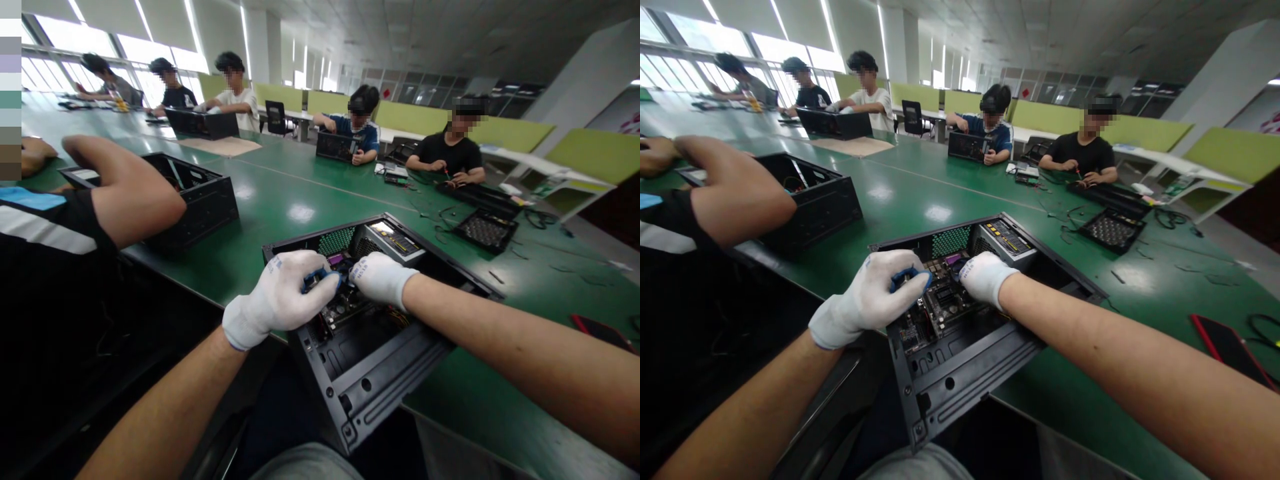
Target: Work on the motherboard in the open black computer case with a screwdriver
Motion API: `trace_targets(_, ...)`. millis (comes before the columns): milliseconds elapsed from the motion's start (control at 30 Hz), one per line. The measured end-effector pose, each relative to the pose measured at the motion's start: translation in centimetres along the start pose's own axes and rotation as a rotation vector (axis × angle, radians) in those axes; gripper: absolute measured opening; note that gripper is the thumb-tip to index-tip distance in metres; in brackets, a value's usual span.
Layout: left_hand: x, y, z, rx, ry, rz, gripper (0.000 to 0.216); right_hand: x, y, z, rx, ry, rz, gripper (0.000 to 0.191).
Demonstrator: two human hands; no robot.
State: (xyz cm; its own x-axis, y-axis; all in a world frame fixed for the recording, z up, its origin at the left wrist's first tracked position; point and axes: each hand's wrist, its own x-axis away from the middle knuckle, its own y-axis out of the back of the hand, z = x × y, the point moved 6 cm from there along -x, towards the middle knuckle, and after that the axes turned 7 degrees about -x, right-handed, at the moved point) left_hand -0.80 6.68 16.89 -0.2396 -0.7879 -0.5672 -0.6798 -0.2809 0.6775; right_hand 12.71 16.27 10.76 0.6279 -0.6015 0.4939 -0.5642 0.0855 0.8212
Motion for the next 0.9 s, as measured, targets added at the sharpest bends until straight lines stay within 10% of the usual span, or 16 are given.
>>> trace_targets(433, -0.1, 0.3, 0.0, 0.005, 0.014, -0.001, 0.027, 5.8, 2.3, -1.2, -0.229, -0.046, -0.18, 0.027)
trace_targets(900, -0.1, 0.2, -0.1, -0.03, 0.013, 0.009, 0.025, 6.9, 1.0, -1.5, -0.426, -0.05, 0.096, 0.017)
